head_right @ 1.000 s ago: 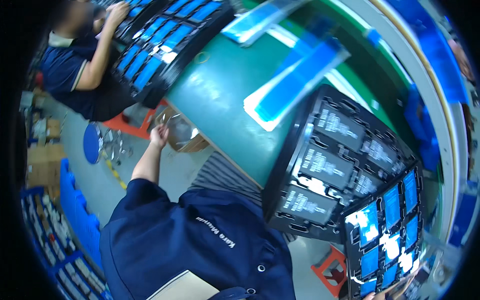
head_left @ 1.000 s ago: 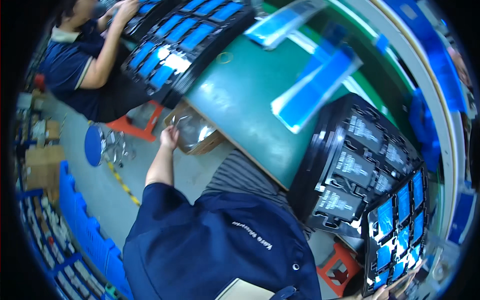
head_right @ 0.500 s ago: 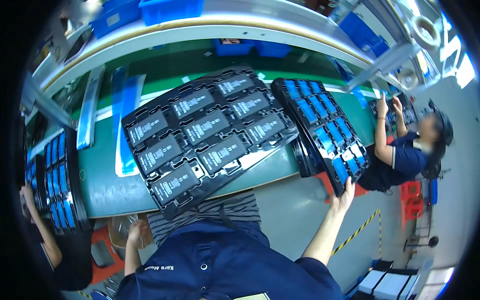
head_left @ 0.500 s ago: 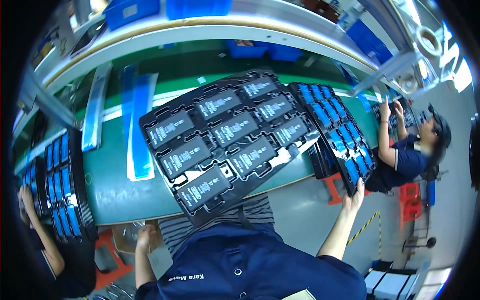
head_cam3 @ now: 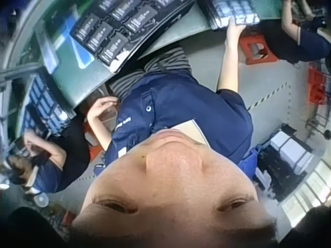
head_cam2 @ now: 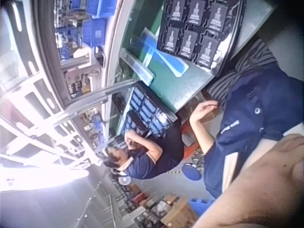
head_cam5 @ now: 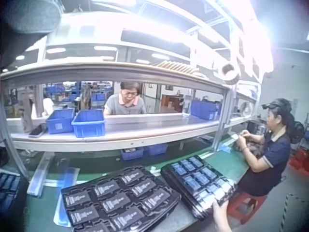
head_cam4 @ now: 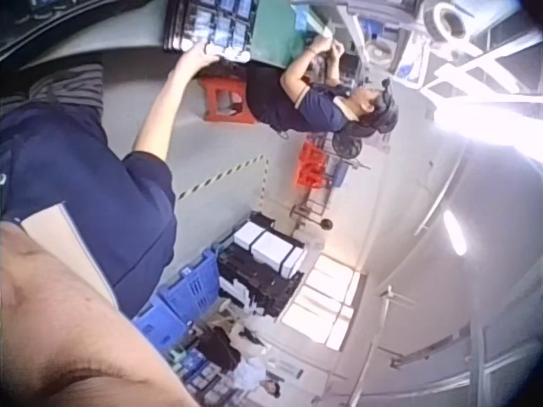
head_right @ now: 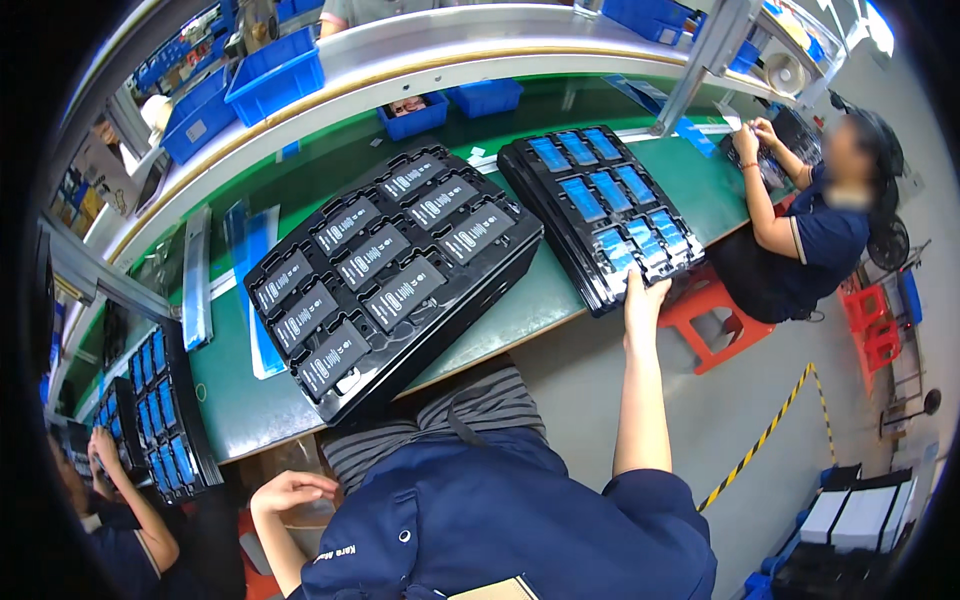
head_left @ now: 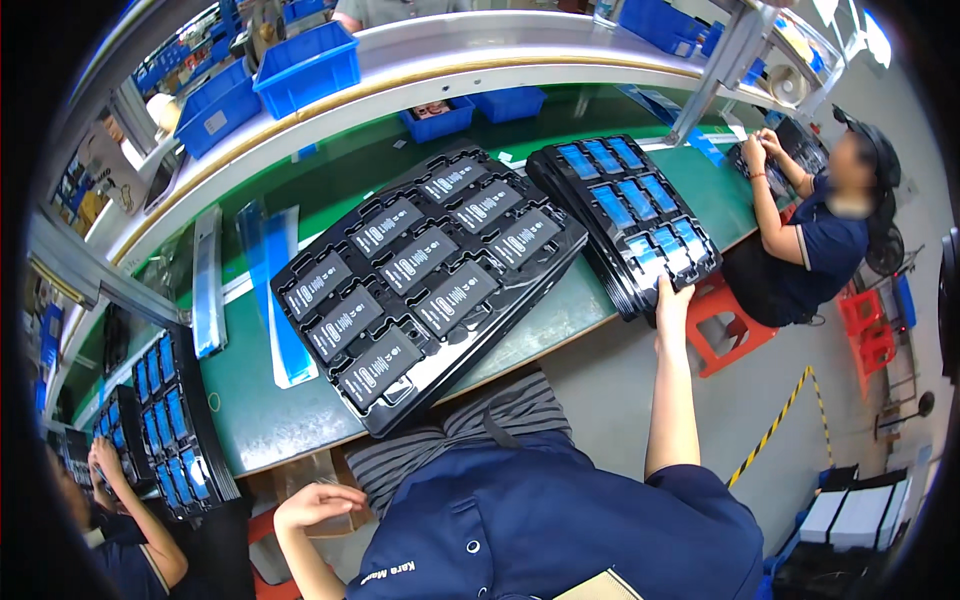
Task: The person applies blue protective film to black rectangular electronic components in a tray. They peel the backing from the film and carefully align and smooth it over each component, repeating the process for multiple units.
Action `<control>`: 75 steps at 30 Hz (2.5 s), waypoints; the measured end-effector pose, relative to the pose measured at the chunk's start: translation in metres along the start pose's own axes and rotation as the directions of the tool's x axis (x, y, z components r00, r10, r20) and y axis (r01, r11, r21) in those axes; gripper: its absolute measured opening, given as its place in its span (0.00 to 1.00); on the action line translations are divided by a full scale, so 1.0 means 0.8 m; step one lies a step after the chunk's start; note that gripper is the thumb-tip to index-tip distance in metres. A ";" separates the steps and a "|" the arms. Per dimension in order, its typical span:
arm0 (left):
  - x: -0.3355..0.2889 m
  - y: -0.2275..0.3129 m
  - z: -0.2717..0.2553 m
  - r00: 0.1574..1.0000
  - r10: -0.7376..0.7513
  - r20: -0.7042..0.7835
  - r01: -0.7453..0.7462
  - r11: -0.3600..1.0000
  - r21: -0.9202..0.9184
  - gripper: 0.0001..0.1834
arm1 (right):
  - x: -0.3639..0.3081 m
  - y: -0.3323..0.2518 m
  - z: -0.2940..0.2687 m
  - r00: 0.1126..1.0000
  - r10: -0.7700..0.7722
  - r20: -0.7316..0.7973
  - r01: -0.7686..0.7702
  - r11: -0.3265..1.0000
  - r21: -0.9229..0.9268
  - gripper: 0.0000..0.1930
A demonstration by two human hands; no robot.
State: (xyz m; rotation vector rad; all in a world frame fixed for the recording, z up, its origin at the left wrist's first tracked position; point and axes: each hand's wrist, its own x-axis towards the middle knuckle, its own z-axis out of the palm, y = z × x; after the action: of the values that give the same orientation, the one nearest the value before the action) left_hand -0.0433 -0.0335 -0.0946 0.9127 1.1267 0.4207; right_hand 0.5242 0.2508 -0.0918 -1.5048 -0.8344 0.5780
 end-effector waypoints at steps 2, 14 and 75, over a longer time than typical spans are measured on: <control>-0.011 0.036 -0.012 0.854 0.454 0.254 -0.489 0.868 0.090 0.13 | -0.004 -0.001 0.006 0.998 -0.054 0.015 0.054 0.998 -0.014 0.34; 0.023 0.078 -0.090 0.189 0.574 -0.797 -0.682 0.660 0.314 0.10 | -0.011 0.016 0.033 0.945 -0.225 -0.238 0.209 0.974 -0.090 0.31; 0.095 0.129 -0.064 -0.138 0.418 -0.898 -0.710 0.590 0.384 0.22 | -0.046 -0.033 0.036 0.750 -0.542 -0.378 0.198 0.730 -0.654 0.37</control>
State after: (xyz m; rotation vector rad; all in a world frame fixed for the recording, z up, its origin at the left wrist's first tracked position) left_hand -0.0438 0.1014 -0.0636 0.8375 1.6771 2.2098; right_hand 0.4754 0.2394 -0.0732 -1.8360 -0.8642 -0.4881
